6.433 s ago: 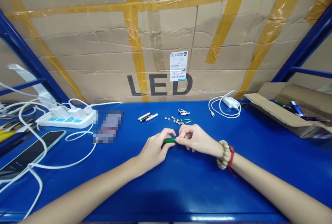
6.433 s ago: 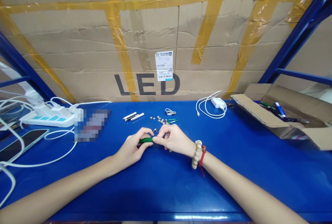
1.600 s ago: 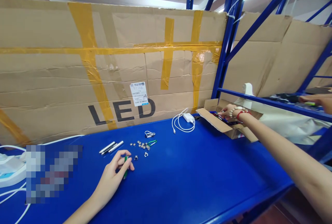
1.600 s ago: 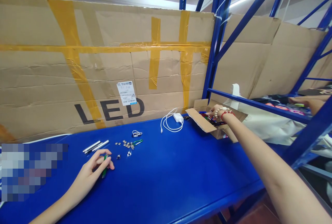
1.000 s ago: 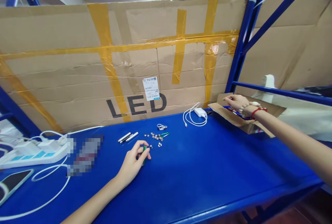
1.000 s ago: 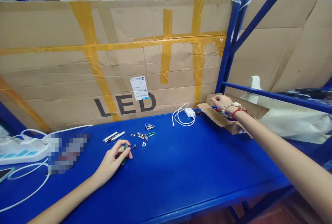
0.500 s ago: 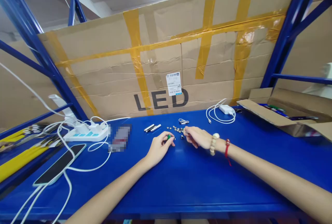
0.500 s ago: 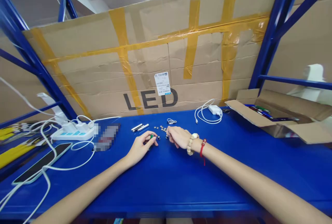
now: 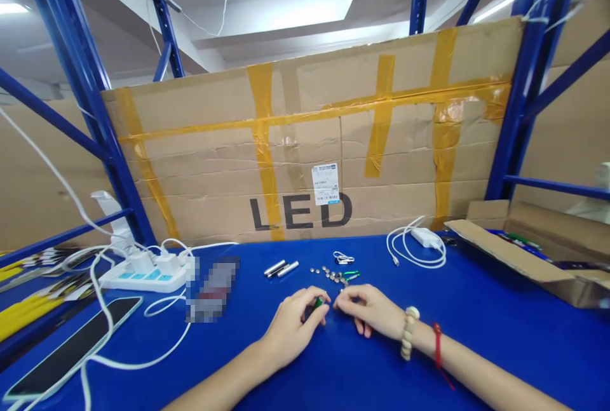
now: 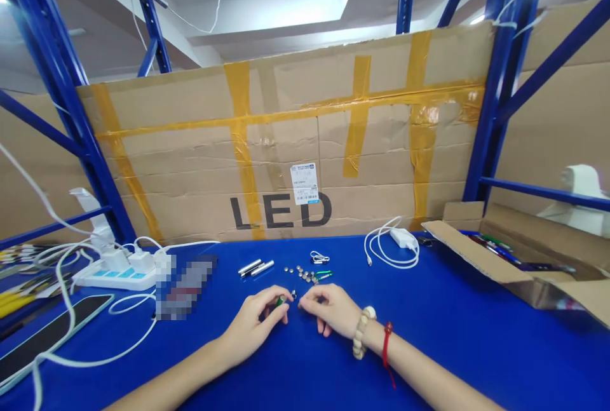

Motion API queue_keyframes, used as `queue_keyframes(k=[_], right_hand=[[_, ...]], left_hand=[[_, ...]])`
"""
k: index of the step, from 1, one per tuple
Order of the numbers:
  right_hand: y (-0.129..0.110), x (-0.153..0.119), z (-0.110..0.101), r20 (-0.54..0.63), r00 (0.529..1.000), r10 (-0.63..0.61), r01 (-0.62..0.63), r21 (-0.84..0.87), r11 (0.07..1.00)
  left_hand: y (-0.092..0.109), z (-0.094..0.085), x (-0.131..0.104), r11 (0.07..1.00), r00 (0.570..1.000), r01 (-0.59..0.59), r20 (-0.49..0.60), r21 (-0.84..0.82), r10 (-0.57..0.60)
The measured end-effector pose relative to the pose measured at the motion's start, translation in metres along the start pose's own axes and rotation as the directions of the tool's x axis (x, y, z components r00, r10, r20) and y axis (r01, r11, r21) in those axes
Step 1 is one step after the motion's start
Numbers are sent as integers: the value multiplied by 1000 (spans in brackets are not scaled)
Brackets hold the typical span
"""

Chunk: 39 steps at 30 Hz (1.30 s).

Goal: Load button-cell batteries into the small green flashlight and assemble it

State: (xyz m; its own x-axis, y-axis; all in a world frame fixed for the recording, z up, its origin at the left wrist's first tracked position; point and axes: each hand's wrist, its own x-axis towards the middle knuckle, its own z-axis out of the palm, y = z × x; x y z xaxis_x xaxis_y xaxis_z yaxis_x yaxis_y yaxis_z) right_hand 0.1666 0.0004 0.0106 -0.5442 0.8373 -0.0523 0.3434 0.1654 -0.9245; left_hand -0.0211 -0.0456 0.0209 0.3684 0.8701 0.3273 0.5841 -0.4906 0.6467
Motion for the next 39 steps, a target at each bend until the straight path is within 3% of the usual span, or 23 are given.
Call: queue_keyframes(k=[13, 20, 28, 39], right_hand=[[11, -1, 0, -25, 1000, 5, -5, -5, 1000], [5, -6, 3, -35, 999, -6, 8, 74, 997], [-10, -14, 13, -131, 991, -28, 52, 178, 983], [-16, -22, 23, -255, 966, 35, 34, 263, 964]], left_hand=[[0, 6, -4, 983, 999, -32, 9, 180, 31], [2, 7, -5, 960, 988, -151, 60, 237, 141], [3, 5, -3, 933, 988, -154, 37, 325, 150], [1, 6, 0, 893, 974, -223, 44, 391, 224]])
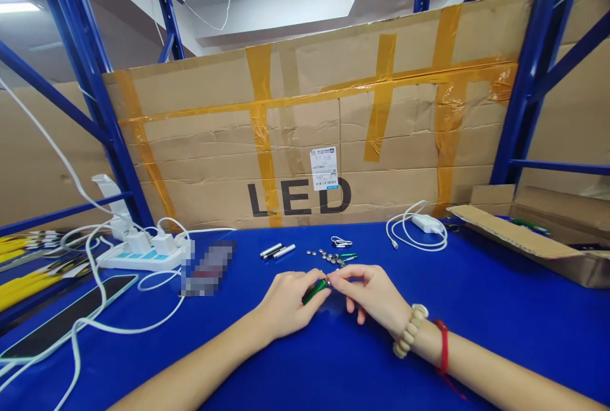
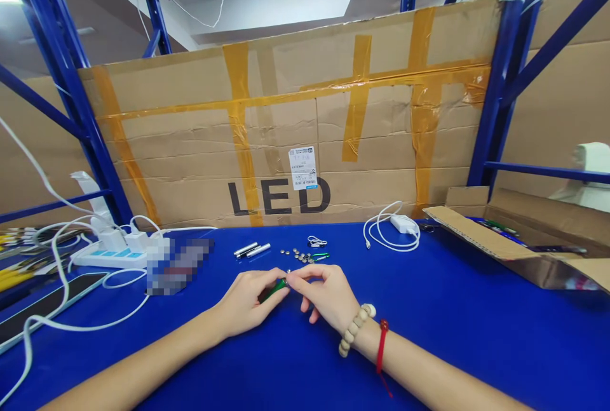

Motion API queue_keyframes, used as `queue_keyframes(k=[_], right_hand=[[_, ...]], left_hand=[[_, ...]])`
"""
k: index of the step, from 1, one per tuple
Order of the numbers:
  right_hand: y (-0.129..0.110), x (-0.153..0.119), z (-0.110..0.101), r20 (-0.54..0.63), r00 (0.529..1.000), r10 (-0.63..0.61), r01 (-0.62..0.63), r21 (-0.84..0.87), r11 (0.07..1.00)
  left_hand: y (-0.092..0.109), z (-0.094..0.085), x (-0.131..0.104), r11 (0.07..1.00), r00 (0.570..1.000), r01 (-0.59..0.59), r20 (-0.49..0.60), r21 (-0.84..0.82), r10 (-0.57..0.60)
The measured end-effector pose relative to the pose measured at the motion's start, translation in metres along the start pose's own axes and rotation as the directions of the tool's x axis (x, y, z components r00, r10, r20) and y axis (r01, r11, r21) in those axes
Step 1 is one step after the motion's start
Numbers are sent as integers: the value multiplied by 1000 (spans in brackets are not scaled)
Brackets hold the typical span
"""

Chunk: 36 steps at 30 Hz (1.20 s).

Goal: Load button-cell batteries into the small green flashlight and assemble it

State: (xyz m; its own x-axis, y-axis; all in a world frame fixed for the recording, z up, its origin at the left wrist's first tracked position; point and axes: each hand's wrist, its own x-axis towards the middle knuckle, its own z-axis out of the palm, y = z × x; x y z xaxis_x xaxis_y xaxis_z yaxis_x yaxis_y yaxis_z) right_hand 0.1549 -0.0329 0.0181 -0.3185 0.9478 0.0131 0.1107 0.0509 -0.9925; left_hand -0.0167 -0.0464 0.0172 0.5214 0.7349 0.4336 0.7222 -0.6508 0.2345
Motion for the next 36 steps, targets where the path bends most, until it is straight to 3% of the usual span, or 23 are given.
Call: queue_keyframes(k=[10, 21, 25, 30, 36], right_hand=[[5, 2, 1, 8, 999, -37, 37, -34, 999], [6, 2, 0, -5, 999, -52, 51, -11, 999], [1, 0, -1, -29, 992, -122, 122, 7, 993], [0, 0, -6, -50, 973, -224, 217, -117, 969], [3, 2, -14, 47, 875, -482, 472, -305, 827]], left_hand=[[-1, 1, -3, 992, 996, -92, 11, 80, 92], [2, -2, -1, 999, 999, -24, 24, 33, 23], [3, -4, 0, 995, 998, 67, 12, -78, -66], [2, -2, 0, 973, 991, 129, -2, -190, -131], [-1, 1, -1, 970, 997, 63, -23, -236, -71]])
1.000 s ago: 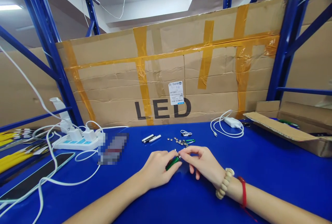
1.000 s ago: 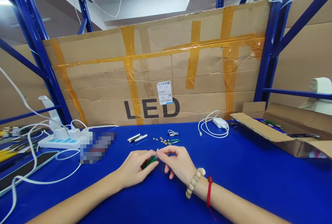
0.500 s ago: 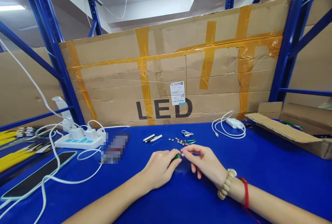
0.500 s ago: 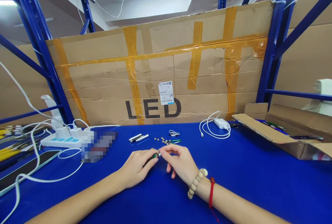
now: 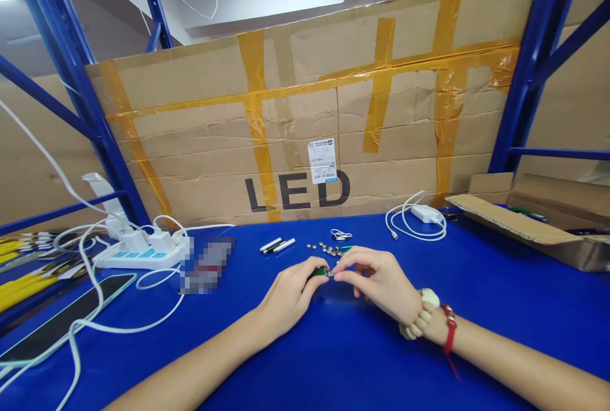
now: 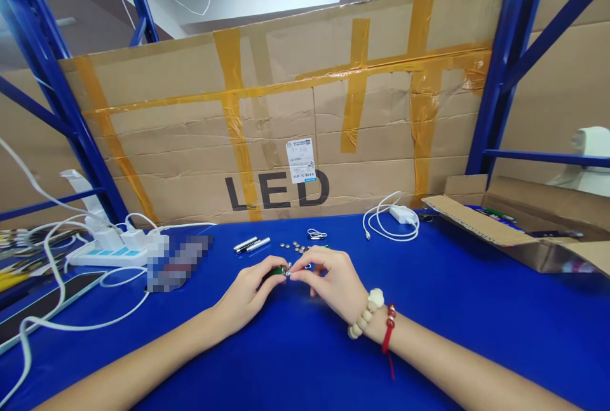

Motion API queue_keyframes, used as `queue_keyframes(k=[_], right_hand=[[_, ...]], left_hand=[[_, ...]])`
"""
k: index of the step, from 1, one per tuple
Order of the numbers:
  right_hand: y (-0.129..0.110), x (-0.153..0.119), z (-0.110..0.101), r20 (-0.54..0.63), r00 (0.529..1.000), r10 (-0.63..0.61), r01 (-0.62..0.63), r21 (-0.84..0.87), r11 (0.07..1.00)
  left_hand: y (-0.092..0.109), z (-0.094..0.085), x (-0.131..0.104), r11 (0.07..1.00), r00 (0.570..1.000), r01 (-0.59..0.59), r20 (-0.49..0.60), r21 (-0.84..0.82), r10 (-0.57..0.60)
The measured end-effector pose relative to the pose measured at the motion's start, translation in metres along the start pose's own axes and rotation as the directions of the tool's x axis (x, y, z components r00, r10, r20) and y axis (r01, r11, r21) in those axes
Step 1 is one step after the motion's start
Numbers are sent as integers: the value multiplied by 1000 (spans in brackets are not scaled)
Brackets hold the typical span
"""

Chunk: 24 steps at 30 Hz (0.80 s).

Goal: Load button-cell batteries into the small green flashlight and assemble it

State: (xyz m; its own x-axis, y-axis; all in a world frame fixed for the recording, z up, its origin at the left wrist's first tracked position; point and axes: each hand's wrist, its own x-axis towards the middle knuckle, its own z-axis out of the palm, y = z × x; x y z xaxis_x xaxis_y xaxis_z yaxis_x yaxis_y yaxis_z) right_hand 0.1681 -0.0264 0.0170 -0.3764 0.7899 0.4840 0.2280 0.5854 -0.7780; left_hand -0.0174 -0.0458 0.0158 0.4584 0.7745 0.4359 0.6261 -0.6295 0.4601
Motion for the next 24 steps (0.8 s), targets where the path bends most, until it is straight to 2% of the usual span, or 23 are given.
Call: queue_keyframes(k=[5, 10, 16, 20, 24], right_hand=[[3, 1, -3, 63, 998, 13, -15, 31, 999], [1, 2, -3, 76, 995, 59, -68, 111, 991], [1, 3, -2, 87, 994, 61, -72, 134, 988], [3, 4, -3, 101, 992, 72, -84, 126, 988], [6, 7, -5, 190, 970, 153, -180, 135, 974]], left_hand=[[-3, 1, -2, 997, 997, -75, -13, 3, 75], [-2, 1, -2, 996, 997, -82, -3, 22, 82], [1, 0, -2, 980, 995, -98, 49, 172, 91], [3, -2, -3, 987, 991, -96, 100, 129, 84], [4, -3, -4, 994, 989, -92, 121, 64, 83]])
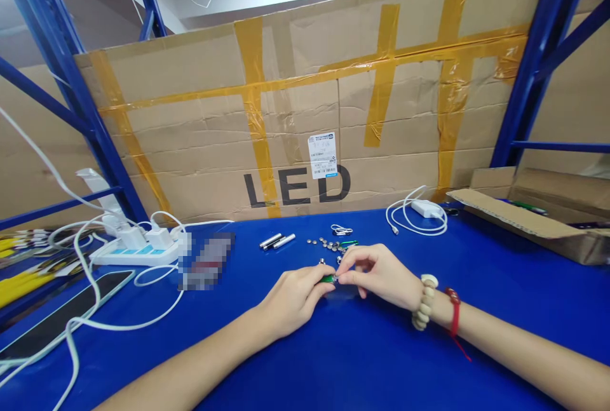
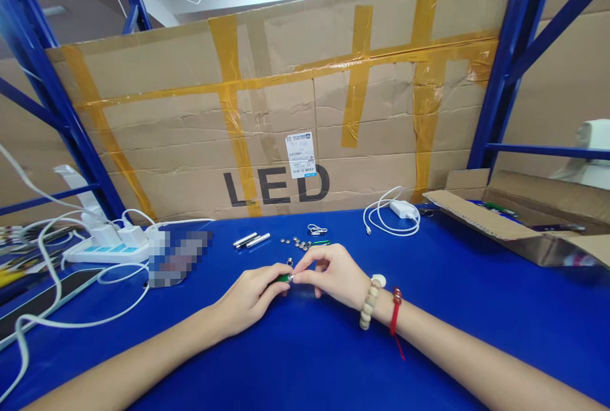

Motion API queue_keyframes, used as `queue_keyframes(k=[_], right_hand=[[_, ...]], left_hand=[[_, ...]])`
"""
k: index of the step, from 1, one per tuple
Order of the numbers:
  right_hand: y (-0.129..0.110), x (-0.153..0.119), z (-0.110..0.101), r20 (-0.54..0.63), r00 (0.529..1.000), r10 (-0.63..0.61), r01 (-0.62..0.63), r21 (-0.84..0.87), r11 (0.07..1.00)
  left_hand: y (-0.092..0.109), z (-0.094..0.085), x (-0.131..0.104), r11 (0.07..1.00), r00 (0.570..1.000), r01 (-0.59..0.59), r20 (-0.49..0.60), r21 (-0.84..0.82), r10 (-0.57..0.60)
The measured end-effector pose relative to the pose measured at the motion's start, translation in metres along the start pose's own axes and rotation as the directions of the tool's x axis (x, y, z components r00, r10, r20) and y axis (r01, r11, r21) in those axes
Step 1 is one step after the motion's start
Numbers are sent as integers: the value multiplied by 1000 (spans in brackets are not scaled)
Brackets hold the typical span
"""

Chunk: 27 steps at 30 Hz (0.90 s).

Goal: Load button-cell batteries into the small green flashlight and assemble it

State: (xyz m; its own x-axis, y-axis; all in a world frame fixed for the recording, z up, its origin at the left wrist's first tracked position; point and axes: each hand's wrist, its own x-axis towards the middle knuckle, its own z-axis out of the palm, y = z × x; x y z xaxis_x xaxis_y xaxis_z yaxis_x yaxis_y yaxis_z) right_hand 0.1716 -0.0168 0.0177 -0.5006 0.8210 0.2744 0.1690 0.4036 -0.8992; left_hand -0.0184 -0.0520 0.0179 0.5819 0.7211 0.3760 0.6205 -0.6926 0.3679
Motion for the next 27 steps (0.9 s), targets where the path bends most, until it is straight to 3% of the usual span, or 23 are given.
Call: queue_keyframes(k=[6, 17, 20, 25, 27], right_hand=[[-2, 1, 0, 54, 988, 146, -146, -15, 989], [-2, -4, 1, 192, 953, 234, -222, -80, 972], [-3, -8, 2, 247, 949, 197, -177, -101, 979], [-6, -14, 3, 314, 949, 39, 28, -205, 978], [-8, -16, 4, 307, 951, 37, 34, -223, 974]], left_hand=[[3, -2, -1, 999, 999, -28, 31, -33, 29], [-3, 4, -3, 983, 984, -175, 24, 60, 174], [-3, 4, -4, 974, 977, -211, 25, 80, 210], [-3, 4, -4, 954, 961, -271, -17, 125, 275], [-3, 4, -4, 946, 954, -290, -30, 147, 297]])
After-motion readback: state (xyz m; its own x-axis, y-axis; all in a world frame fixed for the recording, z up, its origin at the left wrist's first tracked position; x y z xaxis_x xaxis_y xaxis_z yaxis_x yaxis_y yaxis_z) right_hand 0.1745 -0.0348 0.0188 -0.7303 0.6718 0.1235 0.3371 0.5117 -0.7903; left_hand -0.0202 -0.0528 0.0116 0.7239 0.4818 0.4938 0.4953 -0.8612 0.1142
